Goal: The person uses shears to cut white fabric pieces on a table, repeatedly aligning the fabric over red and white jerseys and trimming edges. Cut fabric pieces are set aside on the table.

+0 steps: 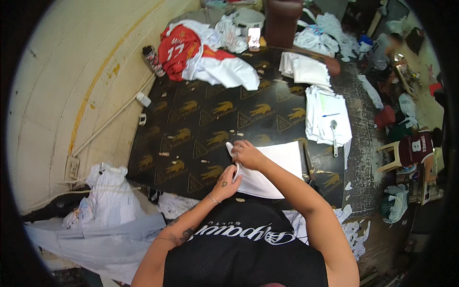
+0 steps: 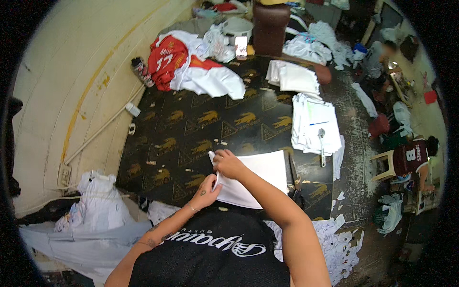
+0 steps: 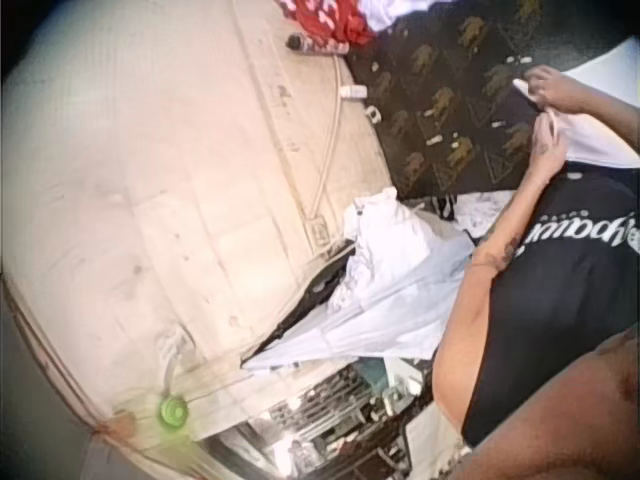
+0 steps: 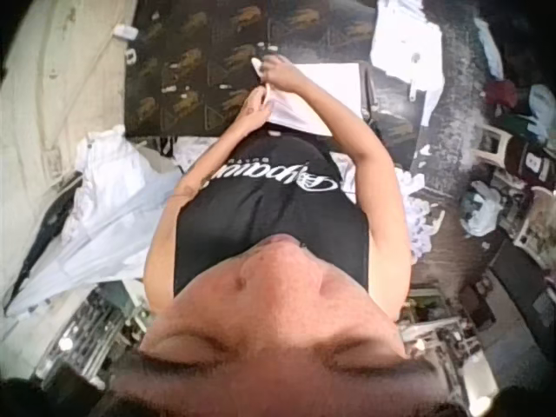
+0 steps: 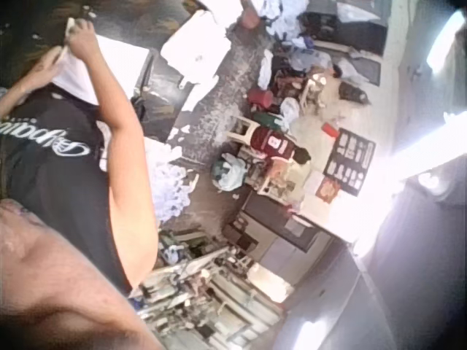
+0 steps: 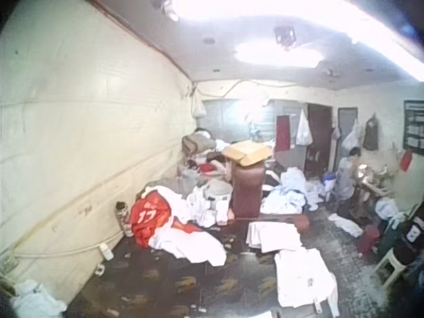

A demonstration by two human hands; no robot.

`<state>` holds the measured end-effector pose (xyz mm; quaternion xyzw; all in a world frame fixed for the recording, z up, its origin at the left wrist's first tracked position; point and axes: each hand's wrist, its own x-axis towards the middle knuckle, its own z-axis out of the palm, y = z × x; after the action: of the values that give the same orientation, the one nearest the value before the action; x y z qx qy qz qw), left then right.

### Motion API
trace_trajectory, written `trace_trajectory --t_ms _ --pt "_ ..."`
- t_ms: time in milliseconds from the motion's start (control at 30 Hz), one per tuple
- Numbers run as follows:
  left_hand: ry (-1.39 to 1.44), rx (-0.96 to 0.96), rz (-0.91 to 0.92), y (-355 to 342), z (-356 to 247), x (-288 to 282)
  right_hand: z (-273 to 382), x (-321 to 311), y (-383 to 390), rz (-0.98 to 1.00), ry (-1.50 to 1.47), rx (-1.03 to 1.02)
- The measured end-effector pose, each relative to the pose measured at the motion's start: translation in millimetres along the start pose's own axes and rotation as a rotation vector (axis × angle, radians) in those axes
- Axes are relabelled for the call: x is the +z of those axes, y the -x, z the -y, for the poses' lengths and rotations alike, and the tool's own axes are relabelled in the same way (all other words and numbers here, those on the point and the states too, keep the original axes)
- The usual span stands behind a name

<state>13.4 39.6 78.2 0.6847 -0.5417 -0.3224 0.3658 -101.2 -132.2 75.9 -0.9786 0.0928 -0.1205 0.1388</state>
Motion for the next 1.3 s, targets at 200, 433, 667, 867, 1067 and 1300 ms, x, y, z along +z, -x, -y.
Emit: trace_trajectory --t_ms 200,433,667,867,1067,1300 --pt "-0.053 0.365 -0.41 -37.6 -139.5 -111.9 -63.0 -161.8 -32.9 -0.533 -0.093 0.133" --pt "-0.317 0.154 -0.037 -32.8 -101.2 -171.8 -57.3 -150.7 12.0 -0.527 -0.181 0.26" --pt "-0.336 -0.376 0.324 -15.4 65.4 -126.2 -11.2 30.6 57.3 0.014 -0.366 0.482" --pt "-0.02 -0.285 -0.525 -54.0 144.3 -110.5 -52.2 21.2 20.5 -0.402 -0.647 0.798" --pt "-0.343 -0.434 -0.242 -62.0 121.4 -47.4 -95.4 23.2 82.4 -0.332 0.076 1.039" --pt "0.098 0.275 -0.065 -220.7 -74.1 9.2 -92.7 57.5 117.6 -0.38 0.313 1.006"
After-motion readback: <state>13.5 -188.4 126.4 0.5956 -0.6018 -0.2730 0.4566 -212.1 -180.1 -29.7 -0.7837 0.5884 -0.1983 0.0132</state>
